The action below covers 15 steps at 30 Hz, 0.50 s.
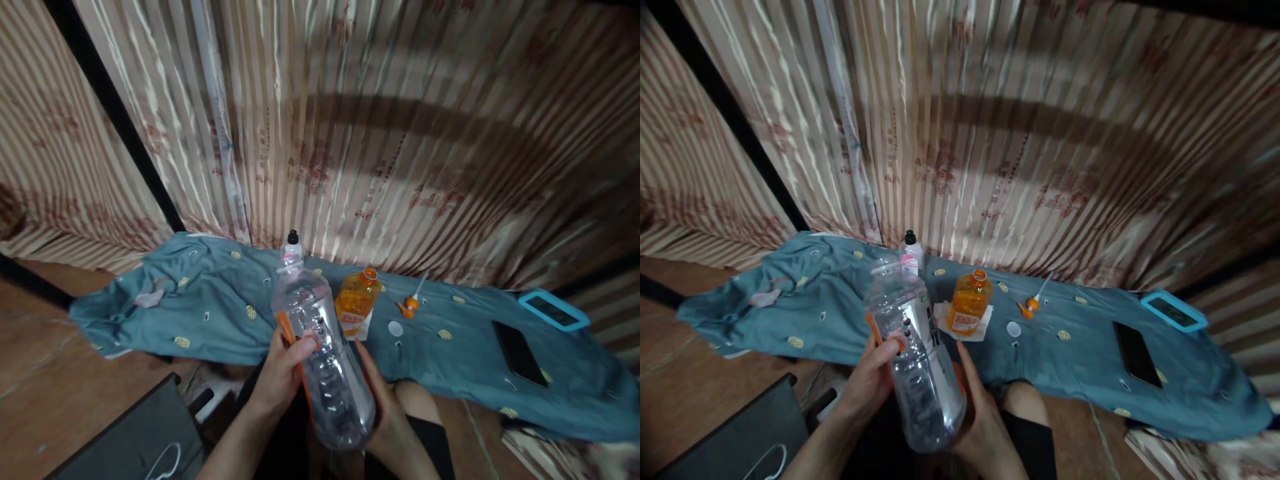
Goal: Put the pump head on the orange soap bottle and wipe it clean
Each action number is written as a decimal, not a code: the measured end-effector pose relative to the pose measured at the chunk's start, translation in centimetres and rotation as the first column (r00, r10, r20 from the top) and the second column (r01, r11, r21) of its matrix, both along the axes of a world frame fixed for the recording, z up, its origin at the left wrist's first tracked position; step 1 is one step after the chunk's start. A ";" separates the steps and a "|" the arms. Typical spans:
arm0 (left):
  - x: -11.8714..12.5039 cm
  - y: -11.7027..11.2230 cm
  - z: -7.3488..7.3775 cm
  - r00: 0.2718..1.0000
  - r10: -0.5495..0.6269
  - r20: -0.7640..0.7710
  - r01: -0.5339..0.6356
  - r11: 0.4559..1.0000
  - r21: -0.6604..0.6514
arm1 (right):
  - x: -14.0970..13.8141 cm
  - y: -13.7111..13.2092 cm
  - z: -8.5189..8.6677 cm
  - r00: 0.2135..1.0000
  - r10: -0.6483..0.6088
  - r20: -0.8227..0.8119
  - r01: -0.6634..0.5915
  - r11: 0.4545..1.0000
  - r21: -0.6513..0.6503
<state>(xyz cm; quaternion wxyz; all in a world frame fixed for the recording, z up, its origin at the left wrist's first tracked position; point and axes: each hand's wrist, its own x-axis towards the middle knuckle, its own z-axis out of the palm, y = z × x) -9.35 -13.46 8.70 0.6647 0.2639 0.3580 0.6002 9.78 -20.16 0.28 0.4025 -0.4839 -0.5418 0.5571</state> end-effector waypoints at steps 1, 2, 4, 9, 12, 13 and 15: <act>-0.5 0.6 0.1 0.997 0.007 -0.081 -0.003 0.999 0.054 | 0.0 0.1 0.0 1.000 -0.019 -0.001 0.019 0.999 -0.037; -1.0 1.3 0.0 0.986 0.054 -0.159 -0.037 0.994 0.106 | 0.0 0.2 0.0 0.999 -0.037 0.001 0.037 0.996 -0.076; -1.9 2.8 -0.5 0.939 0.148 -0.311 -0.096 0.979 0.177 | 0.3 0.1 0.4 0.998 -0.059 0.016 0.061 0.989 -0.138; -3.1 7.0 -2.6 0.754 0.423 -0.502 -0.227 0.886 0.404 | 2.1 -0.7 1.0 0.985 -0.131 0.109 0.148 0.975 -0.167; -3.9 9.4 -3.8 0.635 0.536 -0.556 -0.247 0.823 0.511 | 3.6 -0.2 0.3 0.946 -0.252 0.204 0.282 0.951 -0.129; -4.1 10.1 -4.2 0.601 0.555 -0.575 -0.248 0.813 0.526 | 4.3 0.1 -0.1 0.922 -0.300 0.246 0.333 0.937 -0.104; -4.6 11.0 -5.0 0.531 0.583 -0.615 -0.264 0.804 0.533 | 5.6 0.9 -0.8 0.862 -0.379 0.336 0.416 0.908 -0.044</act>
